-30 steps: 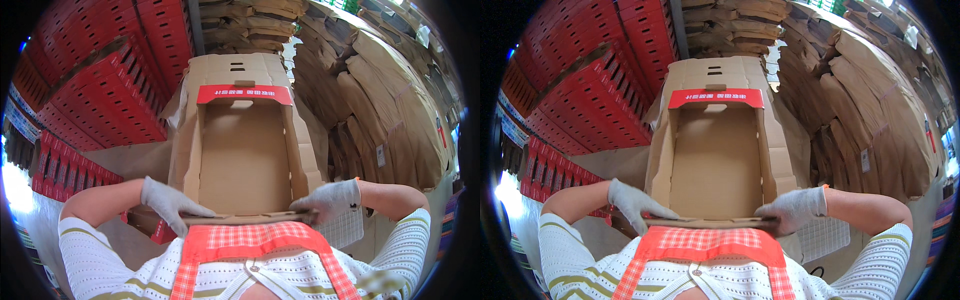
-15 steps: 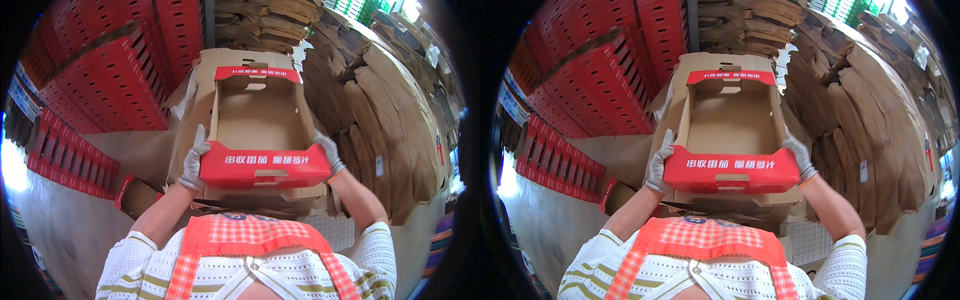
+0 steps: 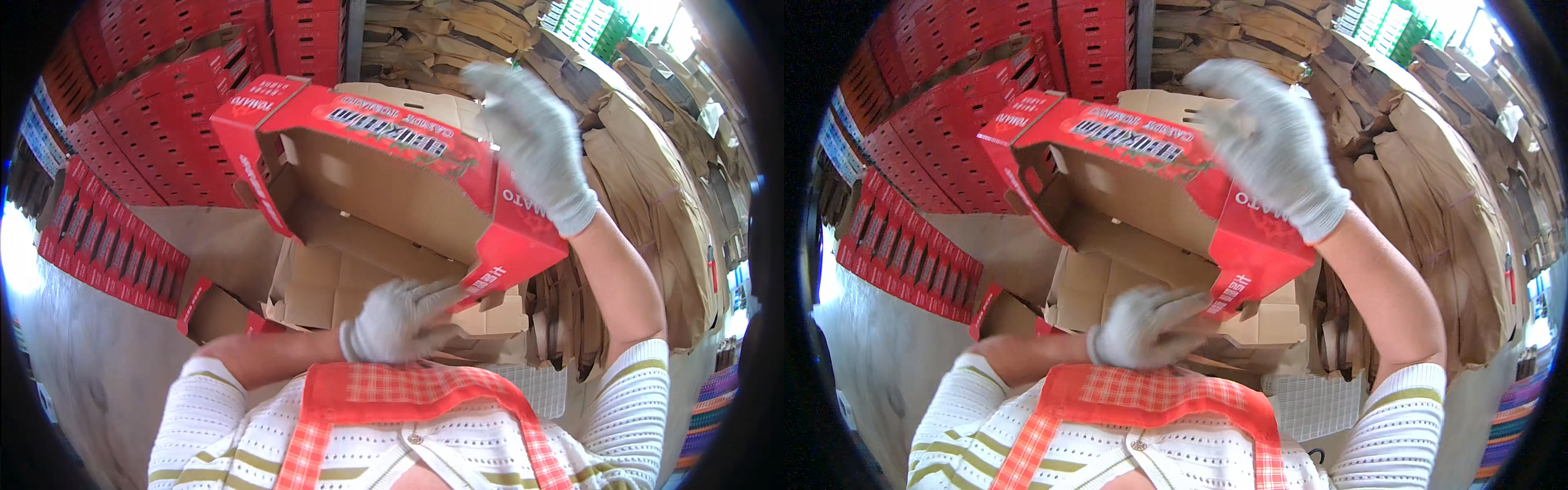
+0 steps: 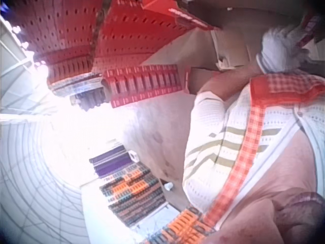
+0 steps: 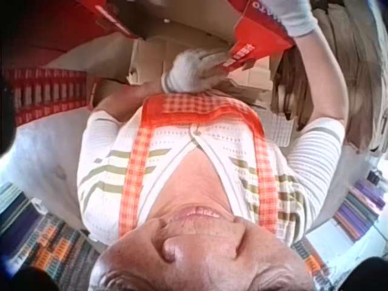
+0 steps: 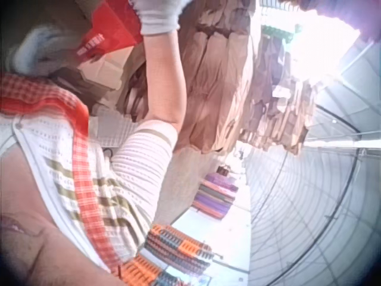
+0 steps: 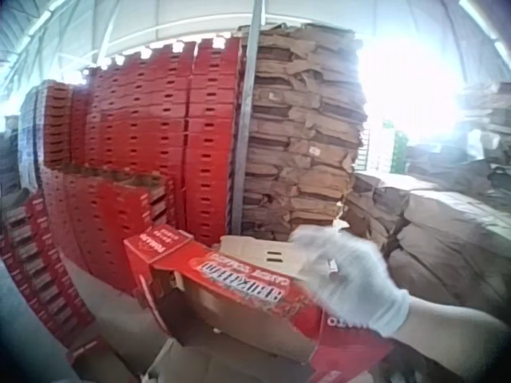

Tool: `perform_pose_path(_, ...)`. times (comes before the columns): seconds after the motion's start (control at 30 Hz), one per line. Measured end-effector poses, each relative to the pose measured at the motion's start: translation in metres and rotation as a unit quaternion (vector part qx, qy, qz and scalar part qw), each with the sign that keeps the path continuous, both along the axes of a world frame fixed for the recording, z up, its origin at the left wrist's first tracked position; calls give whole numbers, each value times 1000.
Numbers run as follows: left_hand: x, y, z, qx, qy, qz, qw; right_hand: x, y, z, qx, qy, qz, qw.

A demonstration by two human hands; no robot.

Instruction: The person repeatedly folds flat cardboard sheets into red-branded boxes and stacks them. They pick up each sheet, fold the sides and flaps into shape, and place the finished box onto a growing stack. The process is continuous and repetitive throughout the clip.

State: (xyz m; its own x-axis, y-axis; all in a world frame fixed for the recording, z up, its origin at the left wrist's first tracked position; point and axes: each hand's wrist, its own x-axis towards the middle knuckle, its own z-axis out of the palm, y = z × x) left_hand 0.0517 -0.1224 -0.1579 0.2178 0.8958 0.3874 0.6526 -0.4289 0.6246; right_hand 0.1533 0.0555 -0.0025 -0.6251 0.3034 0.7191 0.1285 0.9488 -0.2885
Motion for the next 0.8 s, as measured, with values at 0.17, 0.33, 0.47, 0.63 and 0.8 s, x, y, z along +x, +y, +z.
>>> perform_pose_path(0.17, -25, 77, 132, 281, 317, 194, 885, 20, 22, -8, 26, 56, -149, 987)
perform_pose_path(0.33, -39, 117, 139, 84, 295, 74, 949, 55, 18, 12, -49, -136, -260, 955)
perform_pose_path(0.47, -37, 107, 135, 82, 332, 79, 936, 62, 31, 24, 63, -292, -216, 930)
perform_pose_path(0.63, -32, 90, 129, 122, 309, 106, 937, 11, 44, 4, 276, -389, -144, 867)
perform_pose_path(0.8, -37, 90, 113, 207, 90, 113, 968, -20, 26, 11, 130, -420, -230, 868)
